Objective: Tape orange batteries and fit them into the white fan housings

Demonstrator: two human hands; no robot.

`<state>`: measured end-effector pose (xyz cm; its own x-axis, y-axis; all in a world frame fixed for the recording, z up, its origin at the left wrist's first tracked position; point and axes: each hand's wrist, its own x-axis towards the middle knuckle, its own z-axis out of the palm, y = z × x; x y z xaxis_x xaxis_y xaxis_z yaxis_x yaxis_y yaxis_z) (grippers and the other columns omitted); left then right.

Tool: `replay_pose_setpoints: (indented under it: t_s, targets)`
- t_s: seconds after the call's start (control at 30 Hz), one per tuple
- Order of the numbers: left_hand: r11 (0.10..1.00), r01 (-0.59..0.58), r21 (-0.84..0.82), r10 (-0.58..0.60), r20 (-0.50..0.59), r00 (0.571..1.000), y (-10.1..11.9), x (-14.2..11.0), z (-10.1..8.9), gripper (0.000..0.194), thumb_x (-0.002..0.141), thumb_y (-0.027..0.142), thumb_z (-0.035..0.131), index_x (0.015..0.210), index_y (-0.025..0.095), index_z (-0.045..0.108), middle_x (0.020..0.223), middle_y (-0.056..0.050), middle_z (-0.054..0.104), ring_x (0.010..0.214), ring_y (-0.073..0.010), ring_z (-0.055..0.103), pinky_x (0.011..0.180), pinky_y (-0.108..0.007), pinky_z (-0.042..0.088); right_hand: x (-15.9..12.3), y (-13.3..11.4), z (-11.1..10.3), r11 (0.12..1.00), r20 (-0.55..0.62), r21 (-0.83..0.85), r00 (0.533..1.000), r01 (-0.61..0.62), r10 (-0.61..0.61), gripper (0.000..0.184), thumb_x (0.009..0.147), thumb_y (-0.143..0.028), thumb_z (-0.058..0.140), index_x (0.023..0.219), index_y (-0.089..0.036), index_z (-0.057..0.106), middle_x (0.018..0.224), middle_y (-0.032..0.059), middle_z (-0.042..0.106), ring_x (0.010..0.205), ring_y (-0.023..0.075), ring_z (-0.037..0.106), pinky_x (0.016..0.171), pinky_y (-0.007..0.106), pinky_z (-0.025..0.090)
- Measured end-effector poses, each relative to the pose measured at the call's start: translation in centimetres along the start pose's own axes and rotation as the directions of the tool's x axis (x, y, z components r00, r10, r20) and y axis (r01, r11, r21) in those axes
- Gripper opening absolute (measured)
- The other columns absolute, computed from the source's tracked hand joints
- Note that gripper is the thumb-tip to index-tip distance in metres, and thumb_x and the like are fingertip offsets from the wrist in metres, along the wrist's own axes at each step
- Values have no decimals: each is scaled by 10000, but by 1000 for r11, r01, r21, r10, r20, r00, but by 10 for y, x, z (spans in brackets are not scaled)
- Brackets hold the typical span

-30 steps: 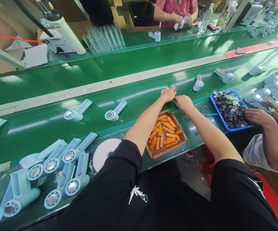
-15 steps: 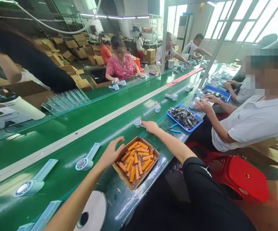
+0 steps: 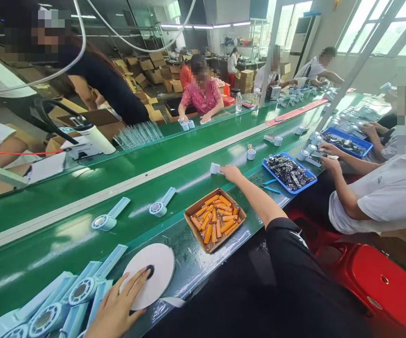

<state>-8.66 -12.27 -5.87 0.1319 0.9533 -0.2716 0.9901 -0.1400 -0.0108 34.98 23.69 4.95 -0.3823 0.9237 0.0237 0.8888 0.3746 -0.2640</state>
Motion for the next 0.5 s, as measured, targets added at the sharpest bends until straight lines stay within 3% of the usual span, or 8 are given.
replay_pose_setpoints:
  t_s: [0.1,0.17,0.27,0.3,0.37,0.43,0.5]
  targets:
    - [997,-66,-42,67,8,998,-2,14,-8,819,729,208,720,1535,350,700,1735,-15,533,1635,-393,441,1307,-568,448,-29,8,-12,999,-65,24,997,-34,36,354,1071,-315,719,1400,-185,702,1436,140,698,1233,269,714,1073,496,628]
    - [984,-121,-134,117,-38,992,-8,21,-8,717,751,269,741,1466,322,740,1666,-39,611,1590,-395,493,1282,-553,485,-57,5,-11,997,-105,48,992,-61,66,300,1074,-186,654,1361,-161,737,1426,170,727,1239,260,722,1072,435,614]
    - [937,-179,-299,88,-294,952,4,26,-18,610,843,407,727,1444,300,711,1538,-96,696,1511,-407,550,1255,-583,508,-113,-26,7,989,-80,139,994,-57,69,320,1108,-200,546,1329,-146,770,1122,126,828,990,216,774,888,333,626]
    - [921,-196,-336,45,-408,912,16,28,-26,597,857,426,727,1438,295,691,1491,-118,709,1499,-414,550,1259,-607,492,-134,-43,16,974,-32,226,999,-24,32,331,1115,-262,554,1344,-157,769,978,82,826,862,199,762,802,309,612]
    - [900,-241,-363,-34,-610,791,46,34,-47,599,849,422,764,1422,292,644,1391,-136,710,1491,-425,537,1273,-655,439,-175,-82,30,883,110,465,986,61,-126,414,1067,-415,677,1403,-185,752,789,11,776,674,175,690,681,280,555]
    - [886,-321,-335,-32,-734,679,73,46,-64,642,826,420,836,1413,301,603,1326,-123,693,1480,-424,527,1268,-674,412,-206,-119,36,726,230,682,913,96,-336,496,994,-526,772,1360,-191,777,720,-13,740,604,159,634,635,267,501]
    - [884,-377,-276,-9,-816,577,90,58,-72,644,843,358,860,1417,328,570,1310,-101,682,1463,-401,527,1267,-662,396,-225,-145,41,605,277,790,826,95,-491,421,1033,-571,705,1125,-182,835,645,-17,686,562,142,592,608,257,452]
